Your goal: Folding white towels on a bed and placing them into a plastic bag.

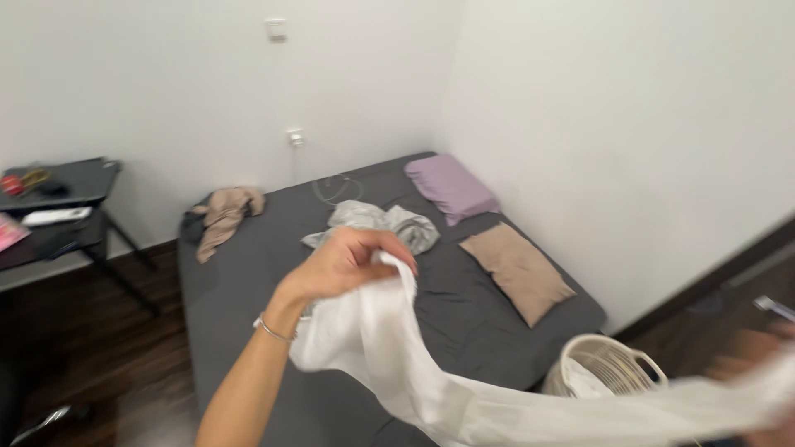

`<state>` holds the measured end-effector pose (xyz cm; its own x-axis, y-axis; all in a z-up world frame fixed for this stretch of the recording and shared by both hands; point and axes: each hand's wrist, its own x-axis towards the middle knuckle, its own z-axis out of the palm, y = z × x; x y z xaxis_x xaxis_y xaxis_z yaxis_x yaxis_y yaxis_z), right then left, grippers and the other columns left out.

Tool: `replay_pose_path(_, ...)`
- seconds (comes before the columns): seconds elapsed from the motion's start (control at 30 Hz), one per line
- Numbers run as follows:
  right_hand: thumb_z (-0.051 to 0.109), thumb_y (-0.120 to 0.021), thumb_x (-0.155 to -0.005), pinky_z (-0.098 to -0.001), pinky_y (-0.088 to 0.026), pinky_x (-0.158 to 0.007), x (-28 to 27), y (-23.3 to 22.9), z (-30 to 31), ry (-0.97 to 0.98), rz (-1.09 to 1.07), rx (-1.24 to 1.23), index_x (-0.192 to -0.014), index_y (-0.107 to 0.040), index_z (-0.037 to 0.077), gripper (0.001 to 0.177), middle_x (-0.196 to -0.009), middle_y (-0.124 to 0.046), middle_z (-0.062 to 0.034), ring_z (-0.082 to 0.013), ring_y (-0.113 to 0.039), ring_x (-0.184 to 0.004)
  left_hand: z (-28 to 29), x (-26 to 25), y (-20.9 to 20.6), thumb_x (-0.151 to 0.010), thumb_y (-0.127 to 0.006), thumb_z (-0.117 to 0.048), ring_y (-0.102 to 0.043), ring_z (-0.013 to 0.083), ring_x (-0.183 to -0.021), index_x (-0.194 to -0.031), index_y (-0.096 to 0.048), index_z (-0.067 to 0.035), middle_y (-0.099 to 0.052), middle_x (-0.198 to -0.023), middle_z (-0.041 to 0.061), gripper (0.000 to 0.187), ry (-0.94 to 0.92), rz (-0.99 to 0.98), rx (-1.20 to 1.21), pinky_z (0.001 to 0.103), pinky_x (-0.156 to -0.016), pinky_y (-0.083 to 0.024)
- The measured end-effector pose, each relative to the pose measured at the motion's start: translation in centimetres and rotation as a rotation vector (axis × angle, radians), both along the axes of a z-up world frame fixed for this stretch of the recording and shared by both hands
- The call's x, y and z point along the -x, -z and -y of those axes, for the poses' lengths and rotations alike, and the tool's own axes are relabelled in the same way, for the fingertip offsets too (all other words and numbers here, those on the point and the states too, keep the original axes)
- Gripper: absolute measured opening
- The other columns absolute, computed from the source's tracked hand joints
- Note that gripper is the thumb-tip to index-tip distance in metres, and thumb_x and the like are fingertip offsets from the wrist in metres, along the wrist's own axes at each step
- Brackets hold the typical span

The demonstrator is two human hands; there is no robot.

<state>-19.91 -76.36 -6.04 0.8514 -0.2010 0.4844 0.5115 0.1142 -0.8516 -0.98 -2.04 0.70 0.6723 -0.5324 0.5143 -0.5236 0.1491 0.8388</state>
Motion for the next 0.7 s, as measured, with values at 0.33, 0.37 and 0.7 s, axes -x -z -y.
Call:
replay_pose_path(0.33,-0.005,-0.087,-0.105,-0.0334,-0.056,-0.062,-4.4,1.5,-34.5,-0.464,0.02,-0.11,-0.118,-0.092,0.004,0.017,-0.09,-0.083,-0.0148,-0.0194,-0.072,-0.075,12.3,3.9,2.9,-0.11,-0.099,0.0,-0.063,0.0057,-0.09,-0.122,-0.095,-0.008,-0.088,-0.118,0.003,0.015,0.583,-0.177,0.063,0.022,-0.074,-0.043)
replay_pose_path(0.37,-0.005,-0.087,-0.105,-0.0334,-0.056,-0.062,-4.7,3.1,-34.1,-0.454,0.022,-0.113,-0.118,-0.092,0.004,0.017,-0.09,-0.083,-0.0148,-0.0194,-0.072,-0.075,12.7,4.3,3.1,-0.11,-0.099,0.0,-0.063,0.0057,-0.09,-0.122,-0.095,-0.008,-0.088,-0.118,0.003,0.015,0.593,-0.177,0.059,0.022,-0.074,-0.043)
replay_pose_path(0.7,0.024,-0.084,-0.1,-0.0337,-0.051,-0.062,-4.1,5.8,-33.8,-0.346,-0.172,-0.217,-0.095,-0.08,-0.002,0.027,-0.082,-0.078,-0.0146,-0.0202,-0.064,-0.069,14.4,6.7,4.1,-0.113,-0.095,0.005,-0.057,0.0066,-0.088,-0.121,-0.091,-0.011,-0.082,-0.123,0.003,0.018,0.53,-0.13,0.216,0.024,-0.074,-0.042)
